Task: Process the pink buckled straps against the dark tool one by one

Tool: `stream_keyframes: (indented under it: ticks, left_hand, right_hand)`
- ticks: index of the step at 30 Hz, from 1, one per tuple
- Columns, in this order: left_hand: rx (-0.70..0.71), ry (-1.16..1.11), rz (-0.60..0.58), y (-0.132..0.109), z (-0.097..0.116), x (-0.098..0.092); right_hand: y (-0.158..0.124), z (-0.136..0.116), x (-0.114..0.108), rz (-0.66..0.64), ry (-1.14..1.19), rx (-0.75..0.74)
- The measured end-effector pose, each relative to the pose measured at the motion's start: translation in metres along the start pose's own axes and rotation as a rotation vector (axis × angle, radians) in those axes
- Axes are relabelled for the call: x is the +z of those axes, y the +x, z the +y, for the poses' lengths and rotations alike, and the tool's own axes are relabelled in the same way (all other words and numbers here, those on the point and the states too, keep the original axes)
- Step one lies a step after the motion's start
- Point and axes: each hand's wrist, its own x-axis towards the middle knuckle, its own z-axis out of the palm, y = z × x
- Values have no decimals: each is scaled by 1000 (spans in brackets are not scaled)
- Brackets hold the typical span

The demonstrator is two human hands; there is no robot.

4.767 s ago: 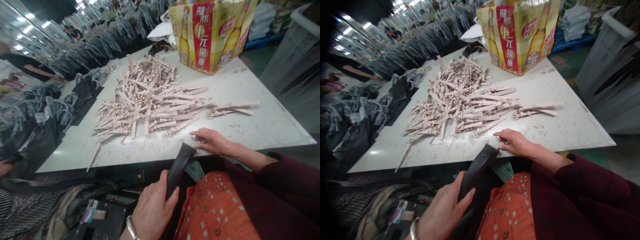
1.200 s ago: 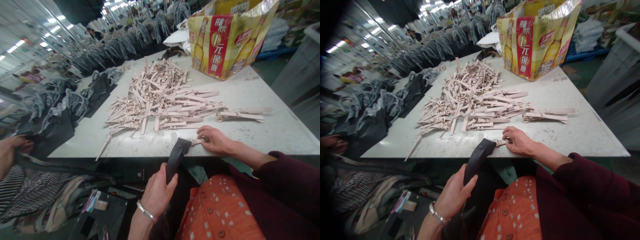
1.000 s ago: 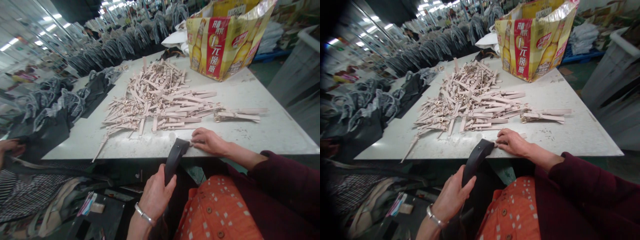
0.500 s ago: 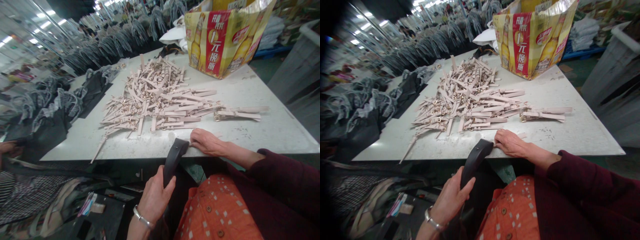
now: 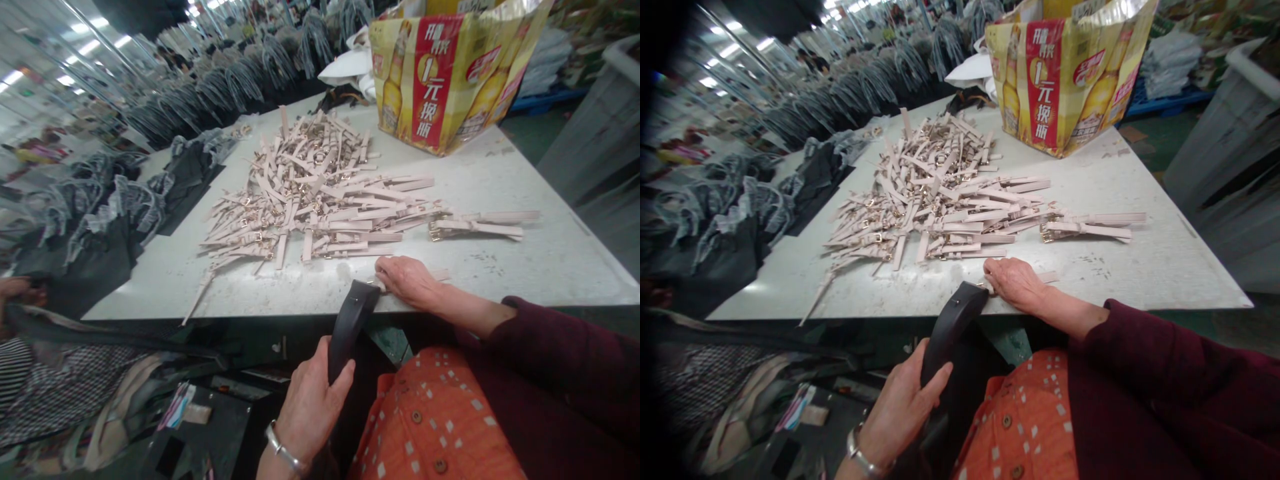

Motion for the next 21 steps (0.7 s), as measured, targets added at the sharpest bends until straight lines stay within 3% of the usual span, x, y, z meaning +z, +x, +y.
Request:
stream_keyframes:
  ticks: [13,16,21]
  left_hand:
    - [-37,139,33,20,27,-6]
    - [-54,123,27,22,26,-6]
    - [-79,120,21,16,23,-6]
  right_hand:
    - [-3,6,-10,-5,324,29]
    - [-12,11,-17,-10,440,-33]
    - [-25,24,-17,49,355,-146]
